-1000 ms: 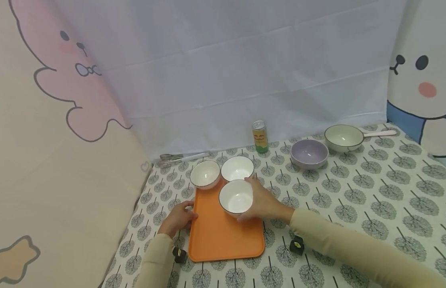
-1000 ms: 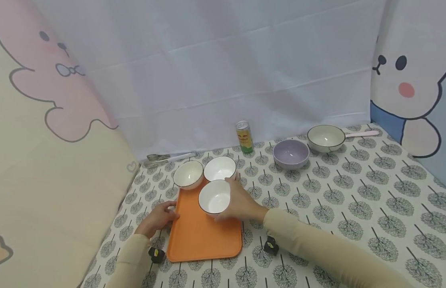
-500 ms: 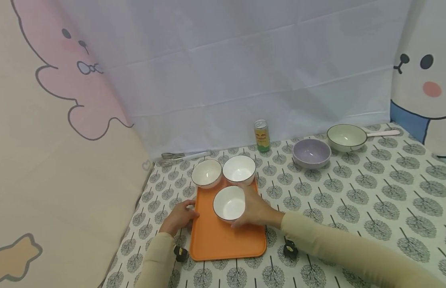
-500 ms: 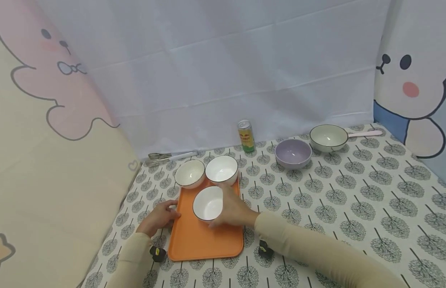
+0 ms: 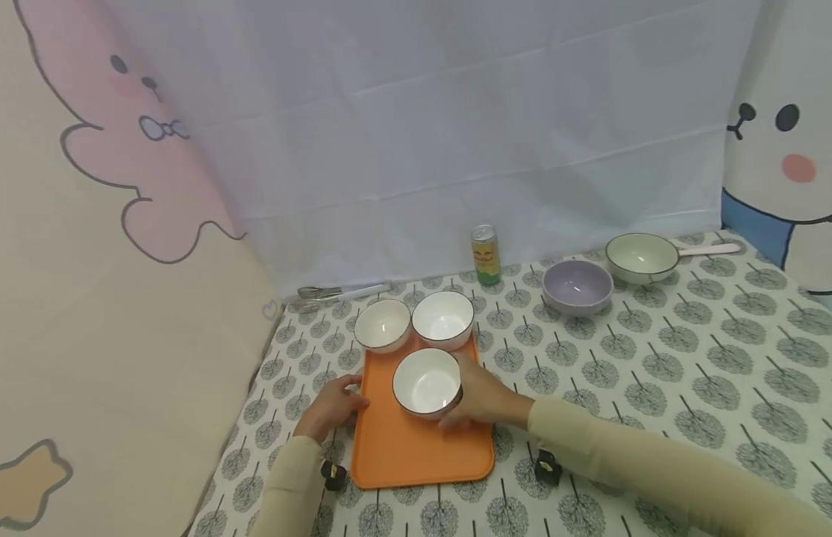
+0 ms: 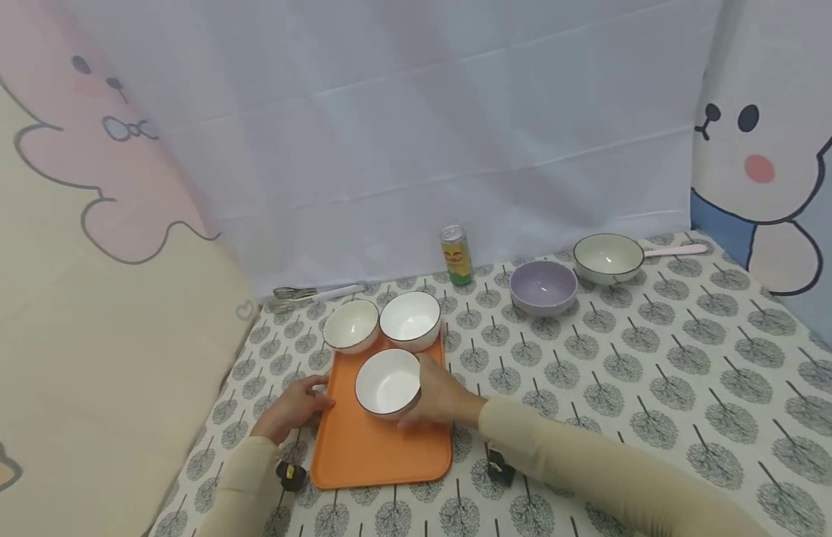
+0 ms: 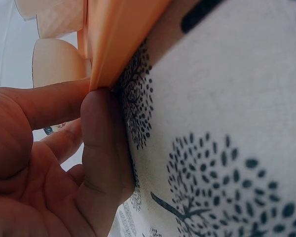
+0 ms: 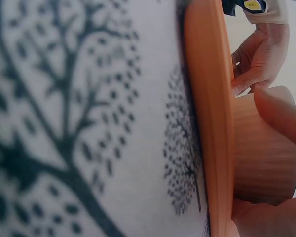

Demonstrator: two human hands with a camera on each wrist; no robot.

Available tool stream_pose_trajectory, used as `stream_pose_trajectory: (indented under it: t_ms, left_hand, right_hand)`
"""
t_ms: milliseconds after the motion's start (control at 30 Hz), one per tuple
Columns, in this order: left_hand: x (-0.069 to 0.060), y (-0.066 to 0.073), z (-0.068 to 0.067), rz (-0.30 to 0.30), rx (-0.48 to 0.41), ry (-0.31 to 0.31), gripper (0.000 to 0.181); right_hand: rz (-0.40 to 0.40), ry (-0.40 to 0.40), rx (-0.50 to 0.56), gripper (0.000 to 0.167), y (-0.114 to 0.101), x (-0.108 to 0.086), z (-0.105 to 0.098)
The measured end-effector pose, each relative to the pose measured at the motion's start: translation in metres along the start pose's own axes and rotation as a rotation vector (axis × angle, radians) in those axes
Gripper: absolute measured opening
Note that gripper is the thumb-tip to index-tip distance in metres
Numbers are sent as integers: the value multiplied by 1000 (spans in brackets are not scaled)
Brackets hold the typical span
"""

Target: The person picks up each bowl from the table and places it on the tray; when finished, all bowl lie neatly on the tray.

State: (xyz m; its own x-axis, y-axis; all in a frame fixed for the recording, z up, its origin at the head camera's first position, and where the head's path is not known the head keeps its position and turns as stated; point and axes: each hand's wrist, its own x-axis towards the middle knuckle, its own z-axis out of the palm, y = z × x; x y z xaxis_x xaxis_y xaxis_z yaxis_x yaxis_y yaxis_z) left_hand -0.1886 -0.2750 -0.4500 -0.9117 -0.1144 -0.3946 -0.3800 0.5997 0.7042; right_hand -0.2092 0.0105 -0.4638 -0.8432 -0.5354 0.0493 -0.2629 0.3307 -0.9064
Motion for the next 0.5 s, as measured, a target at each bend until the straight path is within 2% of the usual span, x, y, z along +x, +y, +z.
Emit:
stream_pose_trajectory:
  t_ms: [100, 233, 367, 500]
  left_hand:
    - [0, 0, -1, -2, 5, 5, 53]
    - [1, 0, -2, -7, -4, -5, 53]
    - [2, -1, -1, -11, -6, -6, 53]
    - [2, -2, 0, -10, 3, 2, 53]
  right_hand:
    - [-39, -27, 29, 104, 1, 4, 0]
    - [-89, -25, 75, 95, 3, 10, 3]
    - [-116, -24, 104, 94, 5, 16, 11]
    - [-111, 10, 98, 94, 3, 20, 16]
